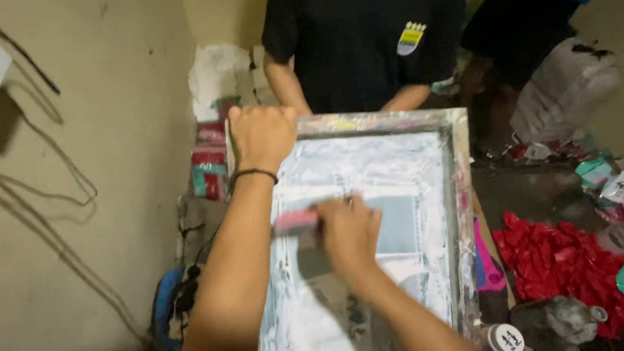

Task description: The person uses a small roller to spread a white adhesive or paste onto a rectangular frame placed on a table. The person repeatedly rolls the tool back and forth across the surface to distribute the material. Two other people stand nearby, one holding a red balloon.

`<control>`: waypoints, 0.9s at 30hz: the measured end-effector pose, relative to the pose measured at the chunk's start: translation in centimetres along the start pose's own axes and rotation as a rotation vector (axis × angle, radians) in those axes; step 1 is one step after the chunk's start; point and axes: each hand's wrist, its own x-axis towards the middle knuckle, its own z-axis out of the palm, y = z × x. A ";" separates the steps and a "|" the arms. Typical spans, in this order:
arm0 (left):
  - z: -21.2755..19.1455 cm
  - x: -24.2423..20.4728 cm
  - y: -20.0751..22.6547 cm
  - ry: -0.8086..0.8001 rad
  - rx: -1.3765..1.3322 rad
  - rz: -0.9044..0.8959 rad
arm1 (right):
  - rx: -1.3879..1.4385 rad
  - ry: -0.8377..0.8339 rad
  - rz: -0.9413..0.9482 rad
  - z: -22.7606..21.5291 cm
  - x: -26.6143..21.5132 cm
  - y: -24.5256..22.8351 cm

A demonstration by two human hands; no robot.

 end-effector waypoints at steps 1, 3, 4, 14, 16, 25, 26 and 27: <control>-0.1 -0.2 0.0 0.007 0.007 -0.001 | 0.005 0.007 -0.006 -0.6 1.2 -0.1; -0.6 0.2 0.2 0.016 -0.033 -0.027 | 0.010 -0.185 0.037 -2.3 4.3 -0.1; -0.1 0.3 0.1 0.031 -0.029 -0.026 | 0.011 -0.171 0.031 -2.0 4.3 -0.1; 12.6 -2.2 -2.3 -0.520 -0.041 -0.183 | 0.117 -0.246 0.078 6.4 5.0 2.8; 14.1 -2.6 -2.5 -0.625 -0.038 -0.186 | 0.084 -0.269 0.055 9.9 5.5 2.9; 22.1 -6.6 -4.1 -0.553 0.069 -0.111 | 0.062 -0.299 0.003 9.7 -5.1 1.0; 21.5 -6.6 -3.8 -0.573 0.085 -0.119 | 0.114 -0.187 -0.057 10.0 -6.9 1.3; 21.0 -6.0 -3.7 -0.586 0.104 -0.116 | 0.166 -0.063 -0.113 10.5 -8.5 1.3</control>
